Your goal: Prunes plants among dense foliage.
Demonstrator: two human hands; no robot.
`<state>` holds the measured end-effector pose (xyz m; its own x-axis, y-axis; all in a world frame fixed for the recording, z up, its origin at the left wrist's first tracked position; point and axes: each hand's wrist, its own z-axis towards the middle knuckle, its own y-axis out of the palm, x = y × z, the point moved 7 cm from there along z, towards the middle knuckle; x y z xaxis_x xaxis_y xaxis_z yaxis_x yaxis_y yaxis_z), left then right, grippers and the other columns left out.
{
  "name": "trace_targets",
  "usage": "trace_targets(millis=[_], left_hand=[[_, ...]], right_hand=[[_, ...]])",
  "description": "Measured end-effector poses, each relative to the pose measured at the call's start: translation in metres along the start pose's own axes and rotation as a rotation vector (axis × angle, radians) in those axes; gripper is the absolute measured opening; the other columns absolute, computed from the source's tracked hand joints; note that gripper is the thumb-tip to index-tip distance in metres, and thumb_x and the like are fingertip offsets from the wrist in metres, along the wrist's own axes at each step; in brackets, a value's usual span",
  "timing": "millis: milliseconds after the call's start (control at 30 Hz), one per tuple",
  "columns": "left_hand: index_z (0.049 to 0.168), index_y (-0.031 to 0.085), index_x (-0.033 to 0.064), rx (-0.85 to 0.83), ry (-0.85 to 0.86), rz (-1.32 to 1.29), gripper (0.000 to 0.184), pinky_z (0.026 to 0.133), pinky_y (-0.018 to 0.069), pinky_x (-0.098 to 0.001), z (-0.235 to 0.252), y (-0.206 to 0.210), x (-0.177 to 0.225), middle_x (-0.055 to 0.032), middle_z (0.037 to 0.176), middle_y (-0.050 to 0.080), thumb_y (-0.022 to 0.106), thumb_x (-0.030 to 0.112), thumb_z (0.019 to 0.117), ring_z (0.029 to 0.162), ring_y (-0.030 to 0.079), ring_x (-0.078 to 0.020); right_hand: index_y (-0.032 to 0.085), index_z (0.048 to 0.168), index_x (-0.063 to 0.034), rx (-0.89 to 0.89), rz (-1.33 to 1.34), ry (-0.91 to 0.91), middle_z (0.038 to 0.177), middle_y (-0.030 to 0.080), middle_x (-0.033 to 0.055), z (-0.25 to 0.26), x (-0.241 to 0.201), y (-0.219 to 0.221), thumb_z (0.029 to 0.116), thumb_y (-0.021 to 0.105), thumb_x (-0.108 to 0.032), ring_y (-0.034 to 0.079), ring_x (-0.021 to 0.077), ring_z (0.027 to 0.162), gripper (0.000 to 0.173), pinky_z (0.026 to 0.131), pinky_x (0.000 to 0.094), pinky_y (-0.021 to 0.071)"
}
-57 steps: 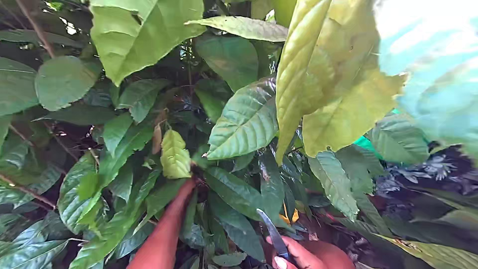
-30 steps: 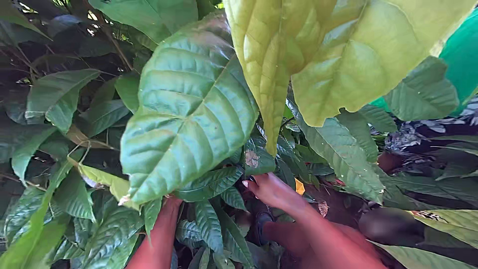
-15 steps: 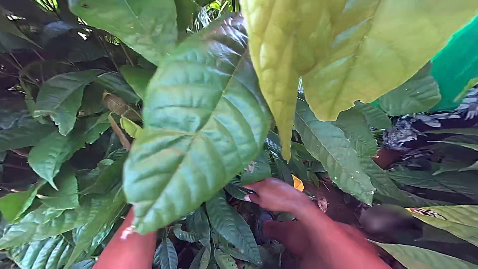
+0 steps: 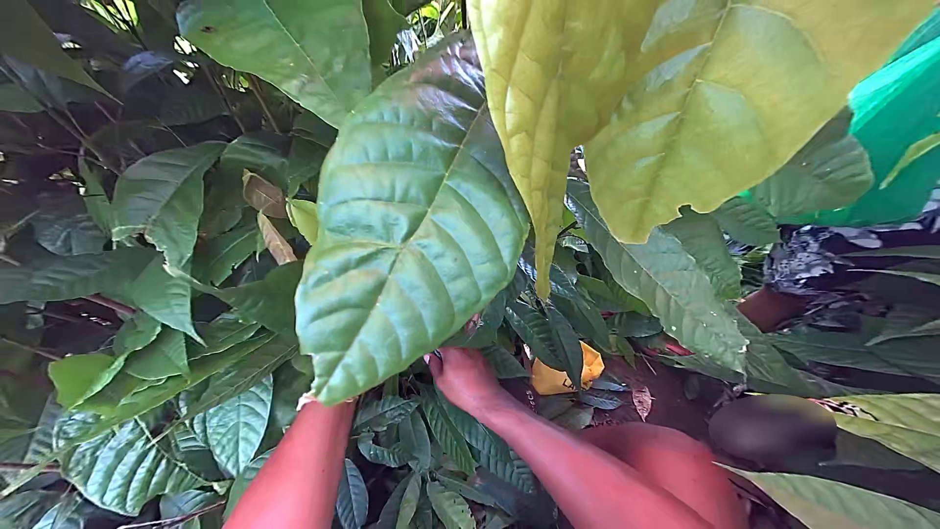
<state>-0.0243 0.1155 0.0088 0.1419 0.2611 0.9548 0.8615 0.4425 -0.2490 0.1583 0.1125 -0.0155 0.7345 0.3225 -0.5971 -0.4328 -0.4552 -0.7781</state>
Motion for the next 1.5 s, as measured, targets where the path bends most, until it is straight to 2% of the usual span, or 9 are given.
trace_targets(millis=[267,300,333,400,467,733,1167,1367,1500], left_hand=[[0.129,0.049,-0.0197,-0.068,0.287,0.116,0.038,0.081,0.0514,-0.0269,-0.017,-0.004,0.004,-0.0297,0.118,0.058,0.046,0.012,0.1084,0.096,0.059,-0.0223],[0.13,0.048,-0.0193,-0.036,0.231,0.207,0.036,0.08,0.0511,-0.0265,-0.044,-0.001,0.025,-0.0291,0.12,0.059,0.043,0.009,0.1085,0.098,0.059,-0.0236],[0.148,0.041,-0.001,-0.07,-0.281,0.237,0.038,0.107,0.0402,-0.0287,-0.072,0.005,0.053,-0.0109,0.143,0.052,0.035,0.008,0.1117,0.123,0.052,-0.0153],[0.118,0.059,-0.0064,0.017,0.059,0.028,0.019,0.081,0.0528,-0.0226,-0.039,-0.009,0.017,-0.0068,0.097,0.067,0.047,0.001,0.1055,0.087,0.063,-0.0087],[0.113,0.062,-0.0031,-0.035,0.126,-0.116,0.014,0.078,0.0527,-0.0222,-0.013,-0.019,-0.014,-0.0023,0.091,0.068,0.054,0.001,0.1024,0.081,0.062,-0.0063],[0.115,0.064,0.0051,-0.204,0.179,-0.097,0.02,0.085,0.0521,-0.0202,-0.02,-0.014,-0.017,0.0025,0.1,0.069,0.064,0.0,0.0962,0.09,0.063,-0.0035],[0.116,0.059,-0.0053,0.078,0.175,-0.16,0.027,0.083,0.05,-0.0183,-0.045,-0.013,0.011,-0.0039,0.099,0.063,0.07,-0.003,0.0913,0.09,0.058,-0.0024],[0.13,0.057,-0.0099,-0.03,0.138,-0.009,0.036,0.102,0.0452,-0.027,-0.069,0.007,0.034,-0.0186,0.129,0.062,0.065,0.004,0.0985,0.116,0.058,-0.0151],[0.118,0.059,-0.0099,-0.038,0.333,-0.18,0.027,0.09,0.0518,-0.0207,-0.049,0.007,0.027,-0.0086,0.105,0.067,0.064,-0.004,0.0926,0.098,0.063,-0.0056]], right_hand=[[0.061,0.137,-0.0056,-0.076,-0.142,0.048,0.132,0.064,0.0232,0.006,0.019,-0.003,0.1076,0.046,-0.034,0.06,0.0403,0.126,0.043,0.104,0.0601,0.0468],[0.061,0.137,-0.0058,-0.072,-0.146,0.04,0.131,0.064,0.023,0.001,0.017,-0.007,0.1077,0.046,-0.034,0.06,0.0401,0.125,0.043,0.104,0.0598,0.047],[0.061,0.137,-0.0057,-0.063,-0.151,0.027,0.13,0.065,0.0227,-0.003,0.016,-0.01,0.1076,0.046,-0.034,0.06,0.0394,0.126,0.043,0.104,0.0591,0.0468],[0.062,0.136,-0.0055,-0.054,-0.157,-0.001,0.132,0.064,0.0221,-0.007,0.014,-0.014,0.1078,0.046,-0.036,0.059,0.0379,0.128,0.045,0.107,0.0577,0.0455],[0.062,0.137,-0.0071,-0.057,-0.177,-0.038,0.131,0.065,0.0218,-0.005,0.013,-0.015,0.1085,0.044,-0.04,0.059,0.0374,0.128,0.047,0.107,0.0578,0.0449],[0.06,0.141,-0.0157,-0.208,-0.339,0.026,0.135,0.064,0.0203,0.032,0.048,0.009,0.1059,0.046,-0.034,0.059,0.0426,0.127,0.042,0.1,0.0671,0.0463],[0.056,0.148,-0.0193,0.016,-0.206,-0.199,0.137,0.064,0.0149,-0.015,-0.004,-0.036,0.1078,0.043,-0.041,0.059,0.0317,0.131,0.047,0.109,0.0553,0.0442],[0.064,0.133,-0.0081,-0.046,-0.293,-0.007,0.136,0.062,0.0226,0.009,0.026,-0.01,0.1037,0.052,-0.03,0.058,0.0427,0.129,0.039,0.1,0.0665,0.047],[0.064,0.131,-0.0058,-0.026,-0.324,-0.062,0.134,0.063,0.0221,-0.007,0.014,-0.028,0.1055,0.049,-0.032,0.058,0.0405,0.129,0.039,0.1,0.0643,0.0472]])
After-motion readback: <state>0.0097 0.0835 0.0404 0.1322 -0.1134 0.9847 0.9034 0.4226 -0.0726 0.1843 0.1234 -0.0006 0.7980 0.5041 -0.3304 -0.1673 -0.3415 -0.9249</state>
